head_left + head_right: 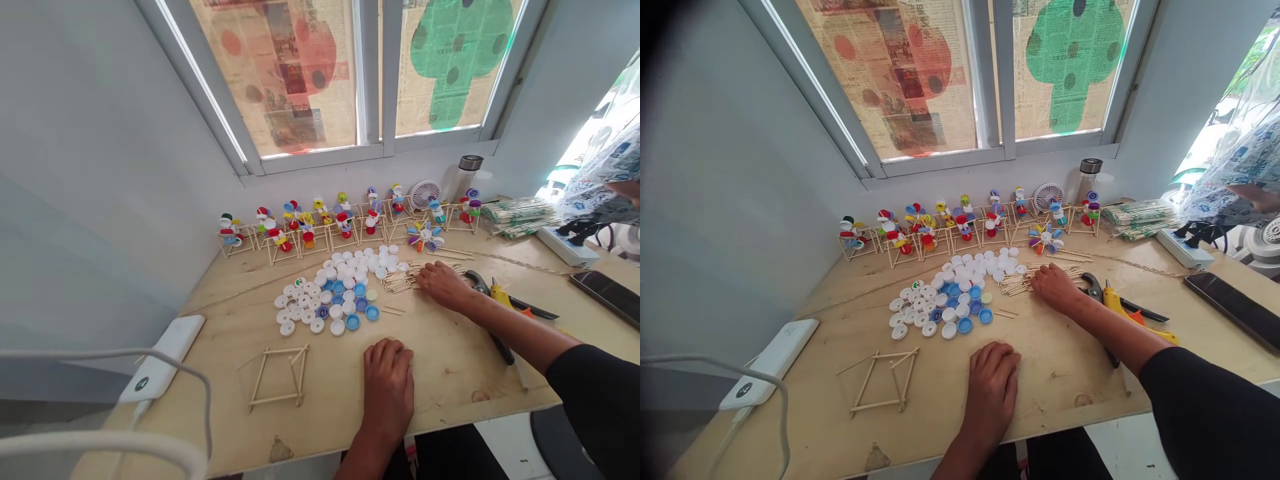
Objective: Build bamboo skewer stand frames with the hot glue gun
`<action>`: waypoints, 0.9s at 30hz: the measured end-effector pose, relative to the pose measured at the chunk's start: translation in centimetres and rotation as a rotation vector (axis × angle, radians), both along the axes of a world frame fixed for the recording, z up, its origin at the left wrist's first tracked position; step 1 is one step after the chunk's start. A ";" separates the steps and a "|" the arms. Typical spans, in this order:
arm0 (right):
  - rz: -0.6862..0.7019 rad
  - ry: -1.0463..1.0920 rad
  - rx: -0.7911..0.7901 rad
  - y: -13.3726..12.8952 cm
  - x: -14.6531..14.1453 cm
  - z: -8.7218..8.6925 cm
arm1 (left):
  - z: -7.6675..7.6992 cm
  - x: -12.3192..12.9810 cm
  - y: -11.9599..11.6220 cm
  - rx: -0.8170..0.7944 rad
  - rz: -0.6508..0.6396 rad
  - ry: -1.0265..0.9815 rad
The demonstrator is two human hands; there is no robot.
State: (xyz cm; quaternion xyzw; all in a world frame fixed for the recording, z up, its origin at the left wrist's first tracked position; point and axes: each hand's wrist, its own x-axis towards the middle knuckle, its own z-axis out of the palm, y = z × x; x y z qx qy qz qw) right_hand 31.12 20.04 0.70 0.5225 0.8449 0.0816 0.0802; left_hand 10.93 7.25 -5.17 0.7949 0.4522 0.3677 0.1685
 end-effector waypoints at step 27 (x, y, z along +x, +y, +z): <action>-0.578 1.823 -0.482 -12.3 -8.4 -1.1 | 4.0 -0.9 -1.3 -0.832 0.069 -0.692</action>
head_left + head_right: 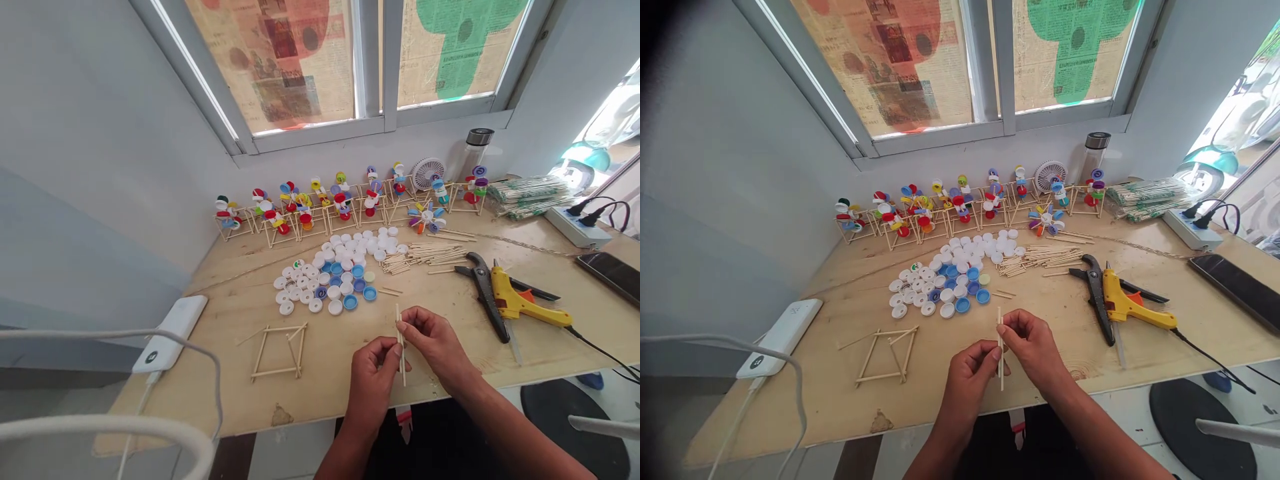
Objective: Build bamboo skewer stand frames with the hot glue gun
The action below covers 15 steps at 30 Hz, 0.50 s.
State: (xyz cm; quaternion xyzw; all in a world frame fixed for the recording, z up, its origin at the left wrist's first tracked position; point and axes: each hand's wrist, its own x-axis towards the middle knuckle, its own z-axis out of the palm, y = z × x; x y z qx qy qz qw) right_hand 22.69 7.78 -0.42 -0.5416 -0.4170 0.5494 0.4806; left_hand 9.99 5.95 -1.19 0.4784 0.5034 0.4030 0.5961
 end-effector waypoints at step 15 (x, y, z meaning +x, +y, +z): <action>-0.078 0.111 -0.040 -1.3 -0.6 -0.4 | 1.0 0.2 -0.5 -0.205 -0.026 -0.249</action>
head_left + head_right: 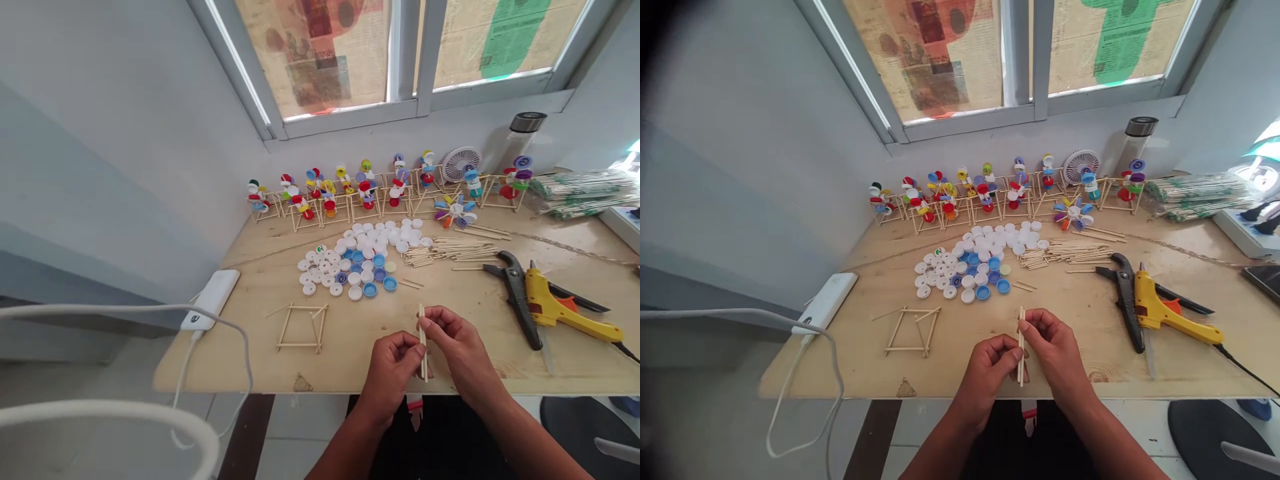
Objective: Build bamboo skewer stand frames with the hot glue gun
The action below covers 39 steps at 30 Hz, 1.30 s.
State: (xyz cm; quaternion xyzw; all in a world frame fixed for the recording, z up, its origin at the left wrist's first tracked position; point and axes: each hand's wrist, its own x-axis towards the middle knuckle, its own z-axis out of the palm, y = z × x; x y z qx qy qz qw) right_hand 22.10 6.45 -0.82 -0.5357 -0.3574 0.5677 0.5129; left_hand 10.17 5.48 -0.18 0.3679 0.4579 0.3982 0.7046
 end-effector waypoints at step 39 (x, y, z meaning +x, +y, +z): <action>0.015 -0.279 -0.002 -1.6 2.2 -2.4 | -4.4 -11.8 -1.4 0.472 0.593 1.286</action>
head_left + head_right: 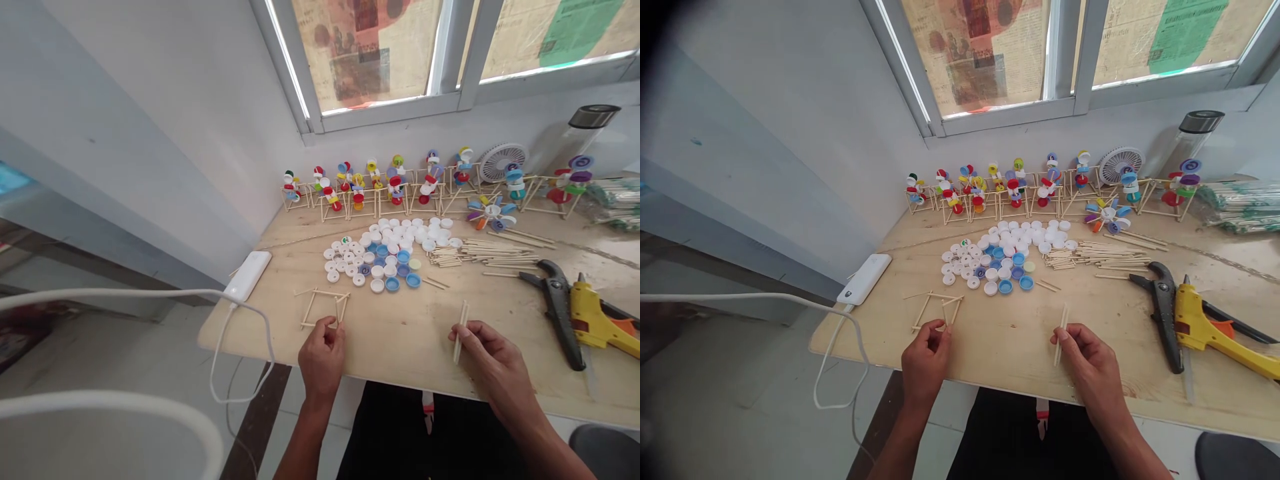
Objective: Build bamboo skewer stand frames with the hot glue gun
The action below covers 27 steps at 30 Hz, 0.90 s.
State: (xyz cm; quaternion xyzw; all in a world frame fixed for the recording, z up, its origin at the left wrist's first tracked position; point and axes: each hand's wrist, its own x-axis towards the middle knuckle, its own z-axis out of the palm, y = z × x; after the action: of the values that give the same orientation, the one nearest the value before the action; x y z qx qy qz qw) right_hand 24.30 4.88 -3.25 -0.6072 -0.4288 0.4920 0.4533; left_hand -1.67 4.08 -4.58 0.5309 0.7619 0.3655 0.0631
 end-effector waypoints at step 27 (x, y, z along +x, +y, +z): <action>0.096 -0.084 0.029 0.2 -0.4 -0.3 | 0.5 2.5 -0.1 0.186 -0.142 -0.186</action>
State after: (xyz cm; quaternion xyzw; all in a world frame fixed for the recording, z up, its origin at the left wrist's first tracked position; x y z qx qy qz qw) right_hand 23.93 5.10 -3.52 -0.5995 -0.4829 0.4811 0.4194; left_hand 0.86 3.95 -4.09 0.5508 0.6762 0.4767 0.1098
